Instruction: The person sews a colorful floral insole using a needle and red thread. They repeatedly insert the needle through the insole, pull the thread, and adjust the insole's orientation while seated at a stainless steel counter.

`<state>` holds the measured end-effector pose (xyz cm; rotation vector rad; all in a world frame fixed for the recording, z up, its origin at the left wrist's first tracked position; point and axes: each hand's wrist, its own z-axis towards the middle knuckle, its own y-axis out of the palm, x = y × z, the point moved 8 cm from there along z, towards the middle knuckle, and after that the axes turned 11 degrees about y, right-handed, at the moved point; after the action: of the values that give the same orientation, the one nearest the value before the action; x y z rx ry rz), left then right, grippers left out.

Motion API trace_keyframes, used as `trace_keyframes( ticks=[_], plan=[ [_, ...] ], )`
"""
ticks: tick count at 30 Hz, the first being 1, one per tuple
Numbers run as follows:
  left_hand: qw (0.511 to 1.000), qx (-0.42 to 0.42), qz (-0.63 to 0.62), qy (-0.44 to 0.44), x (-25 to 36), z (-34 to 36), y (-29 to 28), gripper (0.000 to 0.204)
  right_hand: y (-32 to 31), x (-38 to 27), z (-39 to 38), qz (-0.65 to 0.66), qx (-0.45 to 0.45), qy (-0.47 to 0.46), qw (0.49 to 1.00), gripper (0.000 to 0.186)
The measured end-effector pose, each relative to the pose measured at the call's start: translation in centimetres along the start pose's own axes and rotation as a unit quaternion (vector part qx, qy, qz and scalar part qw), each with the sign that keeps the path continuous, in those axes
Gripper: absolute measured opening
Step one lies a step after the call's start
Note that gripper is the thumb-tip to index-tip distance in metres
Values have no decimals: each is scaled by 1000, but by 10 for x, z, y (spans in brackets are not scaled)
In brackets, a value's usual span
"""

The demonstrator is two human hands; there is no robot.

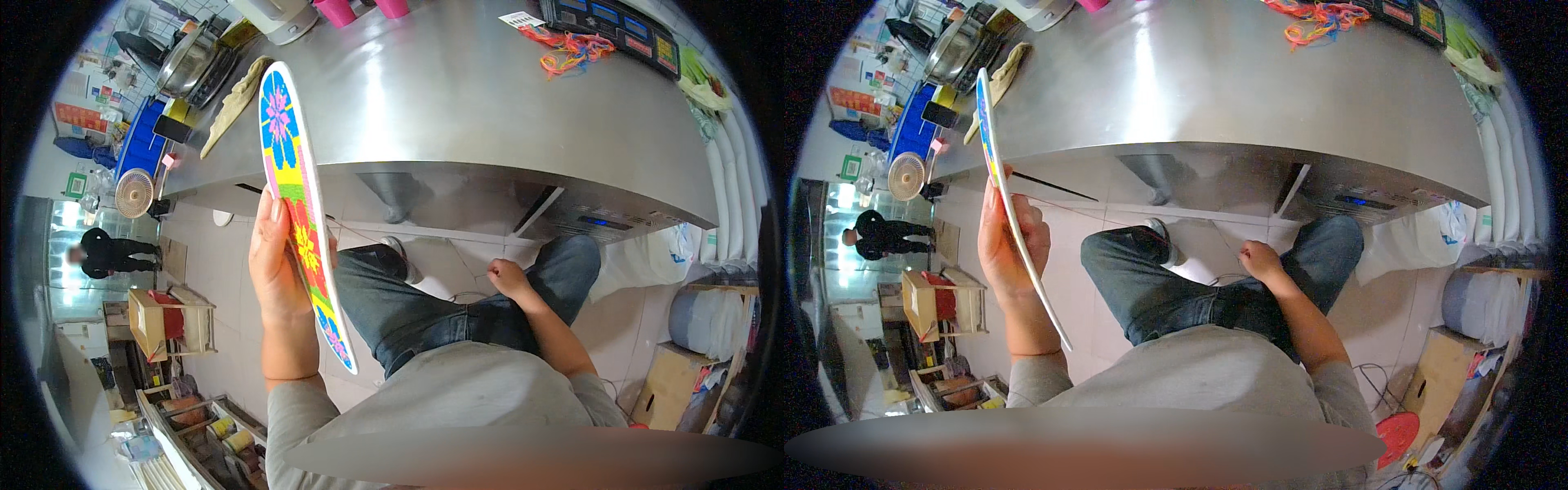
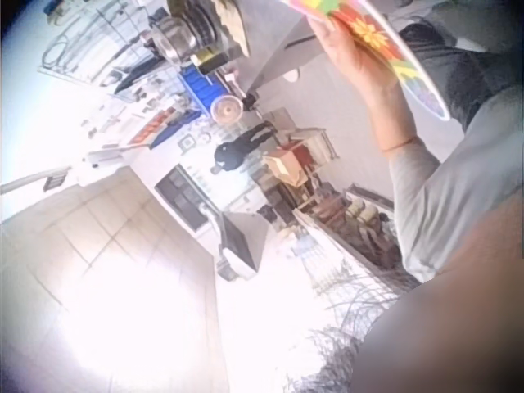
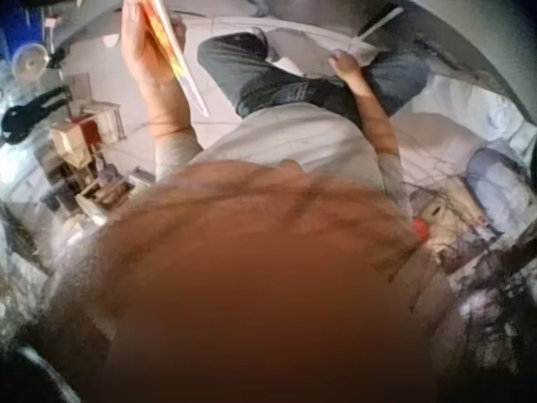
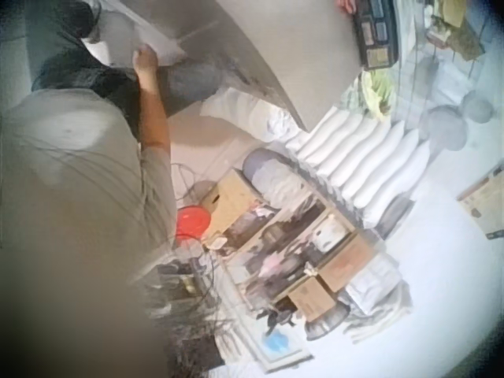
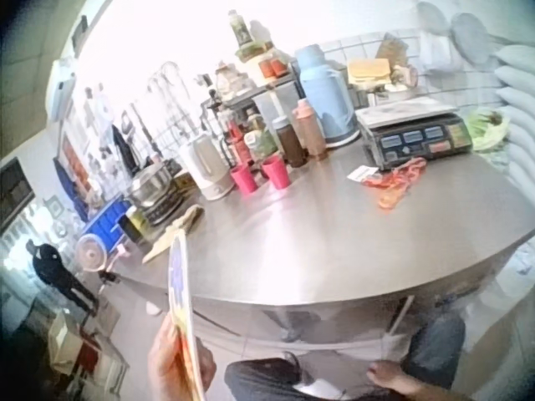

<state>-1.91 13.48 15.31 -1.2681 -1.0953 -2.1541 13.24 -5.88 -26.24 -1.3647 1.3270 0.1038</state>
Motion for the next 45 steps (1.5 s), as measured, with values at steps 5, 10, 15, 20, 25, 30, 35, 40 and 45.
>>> trace_keyframes(
  ticks=[5,10,15,20,25,30,35,40,45],
  plan=[
    [997,-32,70,-16,-9,-3,10,38,-44,-104,-8,80,-25,-65,994,15],
    [991,-92,46,-88,-44,-12,23,36,-124,-248,-43,287,-92,-249,921,41],
    [986,-128,45,-98,-51,-13,26,38,-147,-297,-50,275,-123,-364,881,26],
    [990,-128,-15,-54,-31,-6,23,41,-115,-234,-27,249,-123,-268,922,13],
    [994,-103,-19,-25,-19,-10,17,53,-80,-142,9,97,-65,-166,979,13],
    [968,-183,-171,13,15,-10,22,88,-24,-40,36,212,-186,71,957,18],
    [890,-398,-221,16,53,-15,35,91,13,22,36,487,-208,288,798,21],
    [880,-408,-243,8,60,-24,34,85,23,56,39,614,-94,323,714,13],
    [884,-392,-255,5,61,-35,27,80,39,93,35,636,-4,348,688,9]
  ],
)
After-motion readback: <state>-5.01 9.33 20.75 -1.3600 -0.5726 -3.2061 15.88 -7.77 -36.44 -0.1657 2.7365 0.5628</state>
